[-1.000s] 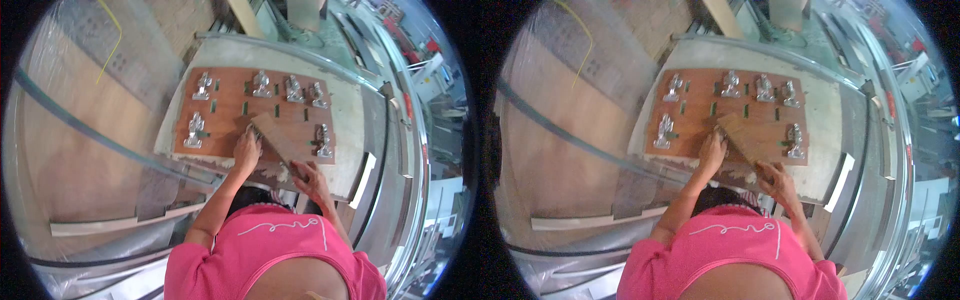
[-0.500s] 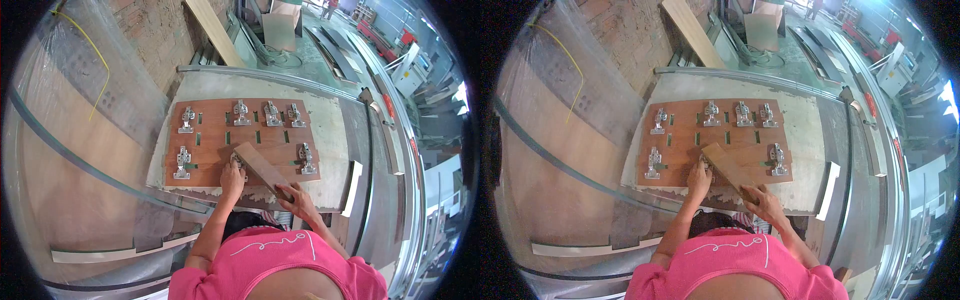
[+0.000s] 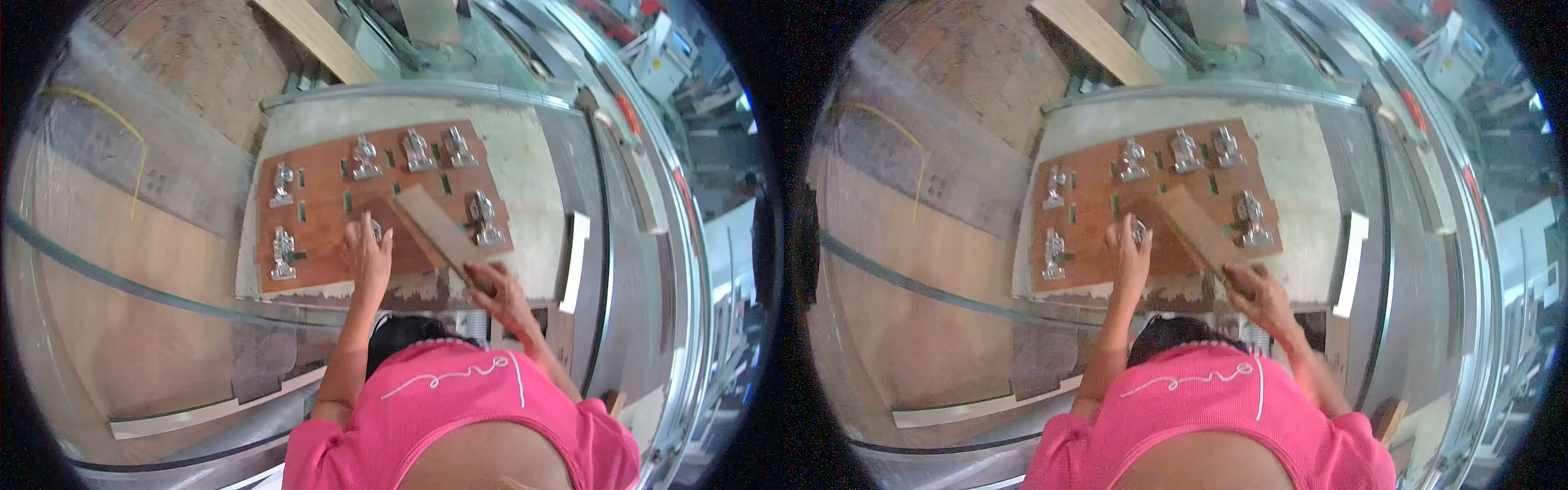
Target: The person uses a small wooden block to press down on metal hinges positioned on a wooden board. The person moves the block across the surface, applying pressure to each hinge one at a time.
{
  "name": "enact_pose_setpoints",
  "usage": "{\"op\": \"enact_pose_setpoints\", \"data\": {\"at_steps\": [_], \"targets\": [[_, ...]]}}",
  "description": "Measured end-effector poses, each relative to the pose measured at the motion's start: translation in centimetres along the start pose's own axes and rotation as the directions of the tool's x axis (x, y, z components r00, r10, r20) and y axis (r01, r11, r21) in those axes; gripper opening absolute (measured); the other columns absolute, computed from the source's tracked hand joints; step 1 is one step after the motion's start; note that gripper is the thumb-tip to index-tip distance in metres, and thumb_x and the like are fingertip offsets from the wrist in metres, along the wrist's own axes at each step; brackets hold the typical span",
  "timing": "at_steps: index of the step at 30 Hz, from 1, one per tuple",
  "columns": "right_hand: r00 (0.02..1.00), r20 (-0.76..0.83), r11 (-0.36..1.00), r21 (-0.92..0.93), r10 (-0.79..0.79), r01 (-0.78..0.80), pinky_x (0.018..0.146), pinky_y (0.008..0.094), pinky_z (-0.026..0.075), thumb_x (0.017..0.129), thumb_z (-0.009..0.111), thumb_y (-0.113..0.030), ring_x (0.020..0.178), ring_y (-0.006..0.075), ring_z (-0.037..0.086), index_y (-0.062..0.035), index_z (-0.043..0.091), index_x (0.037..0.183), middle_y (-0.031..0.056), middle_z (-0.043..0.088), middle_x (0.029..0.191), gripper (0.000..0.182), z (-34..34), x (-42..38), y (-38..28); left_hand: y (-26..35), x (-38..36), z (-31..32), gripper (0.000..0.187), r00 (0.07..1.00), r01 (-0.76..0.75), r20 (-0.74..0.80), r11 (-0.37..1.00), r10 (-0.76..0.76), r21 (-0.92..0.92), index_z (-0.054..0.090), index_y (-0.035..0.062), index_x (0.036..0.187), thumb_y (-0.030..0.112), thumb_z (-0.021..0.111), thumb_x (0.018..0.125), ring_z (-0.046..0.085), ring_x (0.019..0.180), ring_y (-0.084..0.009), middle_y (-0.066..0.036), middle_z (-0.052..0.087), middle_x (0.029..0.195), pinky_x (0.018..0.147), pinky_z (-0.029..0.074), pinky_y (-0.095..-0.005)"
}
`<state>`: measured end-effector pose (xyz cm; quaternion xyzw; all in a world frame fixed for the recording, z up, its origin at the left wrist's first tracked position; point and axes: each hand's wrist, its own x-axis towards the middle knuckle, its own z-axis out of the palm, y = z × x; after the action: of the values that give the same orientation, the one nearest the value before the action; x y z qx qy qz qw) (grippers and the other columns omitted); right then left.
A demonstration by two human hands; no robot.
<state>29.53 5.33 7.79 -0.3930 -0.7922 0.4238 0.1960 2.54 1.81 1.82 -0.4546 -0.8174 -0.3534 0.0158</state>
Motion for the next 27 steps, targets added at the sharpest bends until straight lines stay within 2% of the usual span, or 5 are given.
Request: {"op": "enact_pose_setpoints", "data": {"at_steps": [7, 11, 16, 23, 27], "targets": [[0.960, -0.251, 0.990, -0.039, 0.125, -0.139, 0.086, 0.0386, 0.051, 0.079, 0.067, -0.020, 0.101, 0.0316, 0.061, -0.0179, 0.058, 0.125, 0.0166, 0.055, 0.116, 0.046, -5.2, -3.1, 1.9, 7.6, -0.7, 8.5, 0.056, 0.933, -0.141, 0.287, 0.955, 0.217, -0.262, 0.045, 0.0028, 0.128, 0.026, 0.067, 0.082, 0.049, 0.104, -0.0363, -0.019, 0.049, 0.111, 0.089, 0.041, -0.0462], [0.940, -0.294, 0.970, -0.115, 0.172, -0.214, 0.083, 0.0394, 0.051, 0.079, 0.067, -0.022, 0.097, 0.0328, 0.061, -0.0193, 0.058, 0.124, 0.0174, 0.056, 0.111, 0.046, -7.2, -4.3, 2.9, 11.8, -1.5, 11.2, 0.063, 0.932, -0.201, 0.260, 0.958, 0.251, -0.205, 0.039, 0.0011, 0.132, 0.025, 0.068, 0.081, 0.049, 0.103, -0.0367, -0.018, 0.048, 0.111, 0.089, 0.041, -0.0474], [0.935, -0.317, 0.959, -0.176, 0.156, -0.220, 0.079, 0.0414, 0.051, 0.077, 0.068, -0.025, 0.092, 0.0348, 0.061, -0.0224, 0.059, 0.122, 0.0169, 0.057, 0.103, 0.046, -7.8, -4.5, 5.2, 12.9, -1.4, 14.0, 0.057, 0.948, -0.249, 0.200, 0.968, 0.248, -0.023, 0.047, 0.0039, 0.125, 0.025, 0.069, 0.078, 0.049, 0.105, -0.0371, -0.018, 0.048, 0.112, 0.088, 0.043, -0.0479], [0.954, -0.284, 0.974, -0.173, 0.095, -0.148, 0.077, 0.0423, 0.050, 0.076, 0.067, -0.028, 0.088, 0.0358, 0.061, -0.0225, 0.059, 0.123, 0.0189, 0.057, 0.101, 0.048, -8.3, -4.8, 6.6, 13.5, -1.5, 13.9, 0.042, 0.940, -0.151, 0.300, 0.986, 0.165, -0.071, 0.052, 0.0040, 0.117, 0.020, 0.065, 0.081, 0.049, 0.104, -0.0388, -0.018, 0.049, 0.108, 0.086, 0.045, -0.0486], [0.965, -0.247, 0.977, -0.168, 0.085, -0.129, 0.078, 0.0416, 0.050, 0.076, 0.067, -0.029, 0.089, 0.0352, 0.062, -0.0221, 0.059, 0.123, 0.0185, 0.057, 0.101, 0.048, -8.7, -4.9, 6.9, 13.4, -1.5, 14.2, 0.037, 0.944, -0.214, 0.249, 0.976, 0.216, -0.039, 0.054, 0.0032, 0.113, 0.021, 0.064, 0.082, 0.049, 0.105, -0.0376, -0.018, 0.048, 0.109, 0.088, 0.044, -0.0483]]}}
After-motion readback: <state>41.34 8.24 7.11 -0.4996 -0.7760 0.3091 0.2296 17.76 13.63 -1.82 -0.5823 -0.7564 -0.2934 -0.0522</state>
